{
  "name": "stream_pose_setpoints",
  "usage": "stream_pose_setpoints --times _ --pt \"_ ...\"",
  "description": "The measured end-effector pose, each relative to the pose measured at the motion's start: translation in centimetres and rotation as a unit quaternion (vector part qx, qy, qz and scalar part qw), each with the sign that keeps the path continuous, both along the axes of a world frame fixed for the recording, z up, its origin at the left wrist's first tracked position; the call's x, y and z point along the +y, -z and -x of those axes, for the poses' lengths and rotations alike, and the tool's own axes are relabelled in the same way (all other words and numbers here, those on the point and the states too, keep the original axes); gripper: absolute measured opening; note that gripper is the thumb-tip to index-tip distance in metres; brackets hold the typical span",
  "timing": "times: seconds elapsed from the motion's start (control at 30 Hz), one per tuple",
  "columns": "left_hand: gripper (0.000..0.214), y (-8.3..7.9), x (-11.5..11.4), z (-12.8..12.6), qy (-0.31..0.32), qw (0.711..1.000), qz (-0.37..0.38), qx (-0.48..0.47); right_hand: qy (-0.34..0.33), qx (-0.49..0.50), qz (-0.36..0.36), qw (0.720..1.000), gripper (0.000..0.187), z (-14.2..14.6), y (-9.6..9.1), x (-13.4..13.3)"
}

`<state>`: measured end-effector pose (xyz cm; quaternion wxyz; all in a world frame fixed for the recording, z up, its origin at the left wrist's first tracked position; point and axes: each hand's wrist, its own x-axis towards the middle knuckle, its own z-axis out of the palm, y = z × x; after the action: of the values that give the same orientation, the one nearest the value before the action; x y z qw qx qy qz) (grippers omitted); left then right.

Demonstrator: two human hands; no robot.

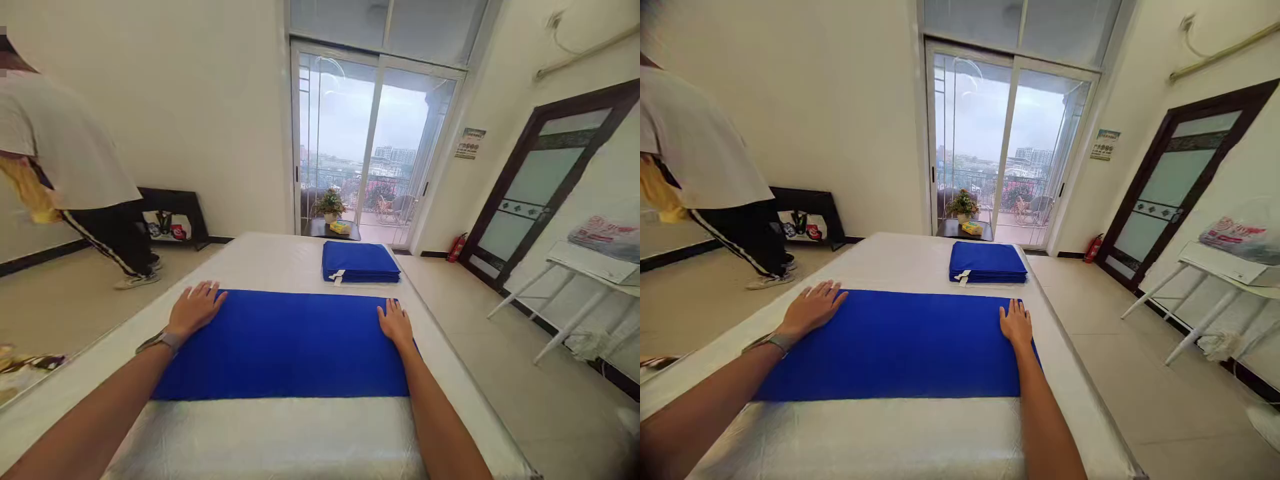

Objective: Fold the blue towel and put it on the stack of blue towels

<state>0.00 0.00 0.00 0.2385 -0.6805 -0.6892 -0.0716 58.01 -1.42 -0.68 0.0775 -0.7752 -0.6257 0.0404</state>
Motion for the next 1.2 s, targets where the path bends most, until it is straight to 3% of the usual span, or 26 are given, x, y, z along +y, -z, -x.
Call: stream_pose_setpoints --times 0.13,0.23,0.33,0.43,0.53,0.63,0.9,0.97,1.07,1.2 --pt "0.062 -1.4 2.0 -6.9 0.114 0.991 0.068 -0.022 -0.001 0.012 -0.002 1.0 0.073 0.7 -0.5 0.3" --pt "0.064 -1.1 1.9 -13.6 0.215 0.966 0.124 -0.07 -0.003 0.021 0.007 1.0 0.073 0.8 -0.8 0.5" --pt "0.077 -0.2 0.8 -18.9 0.226 0.947 0.188 -0.13 -0.006 0.025 0.016 1.0 0.073 0.8 -1.0 0.5" --pt "0.087 0.4 -0.5 -20.1 0.201 0.936 0.241 -0.161 -0.009 0.021 0.015 1.0 0.073 0.7 -1.1 0.5" --pt "0.089 0.4 -1.2 -17.7 0.182 0.934 0.257 -0.17 -0.01 0.01 0.014 1.0 0.073 0.7 -1.0 0.5" --pt "0.089 0.3 -1.6 -13.3 0.152 0.942 0.247 -0.167 -0.008 0.005 0.017 1.0 0.073 0.6 -0.9 0.6" --pt "0.088 1.3 -3.0 2.4 0.018 0.962 0.212 -0.171 -0.004 -0.002 0.021 1.0 0.074 0.6 -1.0 0.7" --pt "0.089 1.8 -3.3 5.3 -0.007 0.962 0.203 -0.18 -0.004 -0.003 0.027 1.0 0.075 0.7 -1.1 0.7" --pt "0.092 2.1 -3.6 6.9 -0.023 0.961 0.194 -0.197 -0.005 -0.021 0.041 0.999 0.075 0.8 -1.5 0.5" --pt "0.095 1.6 -4.0 5.8 -0.034 0.957 0.188 -0.22 0.012 -0.135 0.028 0.99 0.069 2.2 -3.1 0.3"
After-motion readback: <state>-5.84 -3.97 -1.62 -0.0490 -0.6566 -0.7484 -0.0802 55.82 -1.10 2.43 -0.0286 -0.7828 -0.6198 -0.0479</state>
